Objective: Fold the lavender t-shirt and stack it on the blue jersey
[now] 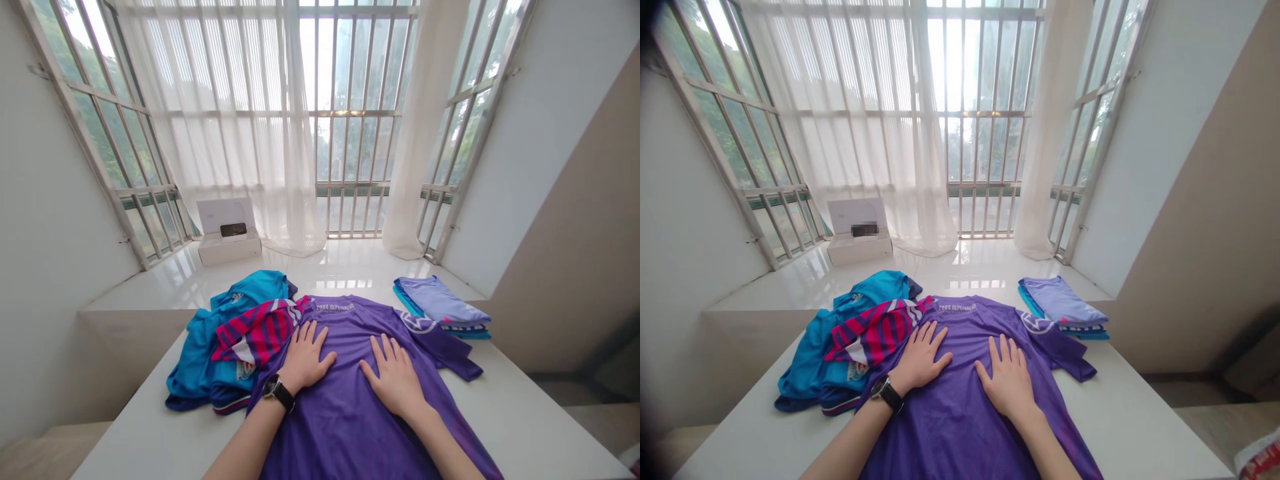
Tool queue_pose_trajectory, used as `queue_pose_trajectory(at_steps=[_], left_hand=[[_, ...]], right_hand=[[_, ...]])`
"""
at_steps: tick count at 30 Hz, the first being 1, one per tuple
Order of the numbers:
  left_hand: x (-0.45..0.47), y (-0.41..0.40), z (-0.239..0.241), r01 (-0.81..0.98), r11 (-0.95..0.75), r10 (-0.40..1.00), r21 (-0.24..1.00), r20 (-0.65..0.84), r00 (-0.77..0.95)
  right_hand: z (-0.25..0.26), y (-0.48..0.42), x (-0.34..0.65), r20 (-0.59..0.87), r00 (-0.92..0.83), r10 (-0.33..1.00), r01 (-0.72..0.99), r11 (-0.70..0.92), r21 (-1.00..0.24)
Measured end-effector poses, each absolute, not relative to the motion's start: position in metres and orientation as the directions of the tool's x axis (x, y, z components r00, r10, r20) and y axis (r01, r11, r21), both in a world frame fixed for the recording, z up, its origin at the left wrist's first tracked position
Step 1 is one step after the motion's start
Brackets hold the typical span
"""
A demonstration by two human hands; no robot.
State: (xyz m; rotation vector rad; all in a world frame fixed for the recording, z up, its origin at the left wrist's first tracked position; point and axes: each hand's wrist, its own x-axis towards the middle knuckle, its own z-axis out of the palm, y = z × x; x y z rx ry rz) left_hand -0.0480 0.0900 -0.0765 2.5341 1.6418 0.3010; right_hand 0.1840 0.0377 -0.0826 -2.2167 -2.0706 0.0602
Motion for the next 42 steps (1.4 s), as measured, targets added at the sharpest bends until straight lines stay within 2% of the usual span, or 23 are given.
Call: queue_pose_trajectory(at_steps=[11, 13, 15, 17, 18, 21, 23, 25, 28, 31, 35, 38, 42], left_hand=[[-0.048, 0.077, -0.073, 0.879, -0.429, 0.903, 0.208, 0.102, 0.417], [-0.048, 0.073, -0.071, 0.877, -0.433, 0.901, 0.207, 0.087, 0.425], [-0.048, 0.07, -0.07, 0.871, -0.446, 0.894, 0.206, 0.06, 0.443], [-0.049, 0.065, -0.067, 0.862, -0.464, 0.883, 0.205, 0.027, 0.469], [-0.05, 0.062, -0.065, 0.857, -0.473, 0.876, 0.205, 0.007, 0.482], [-0.049, 0.055, -0.054, 0.852, -0.489, 0.86, 0.188, -0.059, 0.507], [-0.04, 0.052, -0.043, 0.857, -0.493, 0.859, 0.149, -0.073, 0.507], [-0.023, 0.054, -0.03, 0.851, -0.513, 0.855, 0.115, -0.017, 0.518], [0.019, 0.063, -0.019, 0.789, -0.597, 0.802, 0.146, 0.106, 0.588], [0.065, 0.074, -0.025, 0.704, -0.665, 0.745, 0.25, 0.152, 0.65], [0.098, 0.08, -0.051, 0.679, -0.641, 0.761, 0.358, 0.181, 0.623], [0.098, 0.079, -0.063, 0.663, -0.637, 0.76, 0.394, 0.177, 0.625], [0.092, 0.073, -0.063, 0.637, -0.644, 0.748, 0.423, 0.176, 0.64]], right_hand=[[-0.084, 0.02, 0.177, 0.047, 0.102, 0.994, 0.988, -0.096, -0.12], [-0.084, 0.016, 0.182, 0.021, 0.086, 0.996, 0.978, -0.08, -0.195], [-0.085, 0.014, 0.197, 0.032, 0.032, 0.999, 0.936, -0.019, -0.351], [-0.085, 0.014, 0.226, 0.158, 0.04, 0.987, 0.861, 0.046, -0.507], [-0.085, 0.015, 0.245, 0.255, 0.105, 0.961, 0.834, 0.055, -0.549], [-0.085, 0.016, 0.311, 0.443, 0.299, 0.845, 0.865, -0.044, -0.5], [-0.086, 0.012, 0.351, 0.402, 0.43, 0.808, 0.851, -0.213, -0.481], [-0.086, 0.002, 0.378, 0.292, 0.494, 0.819, 0.8, -0.296, -0.521], [-0.087, -0.014, 0.392, 0.164, 0.437, 0.885, 0.761, -0.266, -0.592], [-0.09, -0.021, 0.391, 0.158, 0.398, 0.904, 0.728, -0.206, -0.654], [-0.096, -0.012, 0.408, 0.17, 0.525, 0.834, 0.586, -0.209, -0.783], [-0.094, -0.001, 0.431, 0.076, 0.645, 0.76, 0.434, -0.283, -0.855], [-0.086, 0.005, 0.448, -0.062, 0.725, 0.686, 0.204, -0.3, -0.932]])
